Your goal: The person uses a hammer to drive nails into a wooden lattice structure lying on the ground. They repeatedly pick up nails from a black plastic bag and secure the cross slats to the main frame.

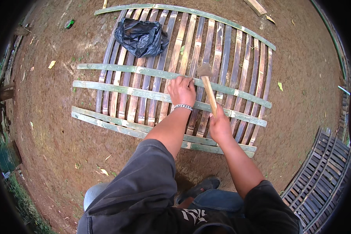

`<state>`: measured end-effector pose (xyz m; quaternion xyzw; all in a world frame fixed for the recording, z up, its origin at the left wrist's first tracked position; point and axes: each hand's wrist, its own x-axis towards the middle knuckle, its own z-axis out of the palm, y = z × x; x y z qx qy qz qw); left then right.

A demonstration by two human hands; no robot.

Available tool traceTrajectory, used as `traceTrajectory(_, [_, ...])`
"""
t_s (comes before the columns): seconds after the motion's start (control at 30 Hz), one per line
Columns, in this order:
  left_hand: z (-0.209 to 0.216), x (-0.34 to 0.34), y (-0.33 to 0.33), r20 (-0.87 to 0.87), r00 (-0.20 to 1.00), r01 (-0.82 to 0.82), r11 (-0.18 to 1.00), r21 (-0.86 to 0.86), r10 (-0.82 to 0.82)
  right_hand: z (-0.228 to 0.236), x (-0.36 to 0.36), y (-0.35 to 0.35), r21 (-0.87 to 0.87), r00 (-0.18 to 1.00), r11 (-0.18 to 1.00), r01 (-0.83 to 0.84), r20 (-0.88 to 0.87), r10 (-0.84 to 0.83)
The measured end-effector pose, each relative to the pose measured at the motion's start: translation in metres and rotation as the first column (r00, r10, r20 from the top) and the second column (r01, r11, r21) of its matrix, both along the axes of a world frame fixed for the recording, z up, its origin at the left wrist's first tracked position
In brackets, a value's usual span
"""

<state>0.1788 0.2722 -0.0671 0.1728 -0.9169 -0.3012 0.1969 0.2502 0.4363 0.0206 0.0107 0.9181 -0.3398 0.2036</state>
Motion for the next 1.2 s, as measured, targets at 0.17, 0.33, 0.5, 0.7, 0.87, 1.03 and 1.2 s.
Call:
traceTrajectory(0.17, [0.000,0.001,-0.003,0.058,0.998,0.010,1.000,0.027,-0.012,0.000,0.003,-0.004,-0.033,0.996,0.999,0.023,-0.083,-0.026])
traceTrajectory(0.33, [0.001,0.004,-0.001,0.030,0.999,0.013,1.000,0.024,-0.014,-0.004,0.005,0.000,-0.017,1.000,1.000,0.023,-0.007,-0.023])
traceTrajectory(0.5, [-0.002,0.003,-0.004,0.038,0.999,0.005,0.999,0.032,-0.006,0.001,0.000,-0.007,0.025,0.999,0.999,-0.020,0.038,0.019])
traceTrajectory(0.7, [0.009,0.019,-0.029,0.228,0.950,0.227,0.974,-0.024,-0.215,0.012,0.005,-0.001,-0.102,0.992,0.993,0.057,-0.104,-0.067])
traceTrajectory(0.87, [0.033,0.029,-0.070,0.569,0.748,0.570,0.769,-0.289,-0.340,0.001,0.011,-0.006,-0.101,0.992,0.994,0.043,-0.111,-0.055])
traceTrajectory(1.03, [0.036,0.031,-0.068,0.635,0.691,0.616,0.741,-0.266,-0.346,0.000,0.010,-0.007,0.014,0.999,1.000,0.012,-0.036,-0.012])
traceTrajectory(1.2, [0.032,0.030,-0.073,0.621,0.705,0.598,0.756,-0.264,-0.341,0.012,0.008,-0.011,-0.220,0.954,0.974,0.050,-0.279,-0.112])
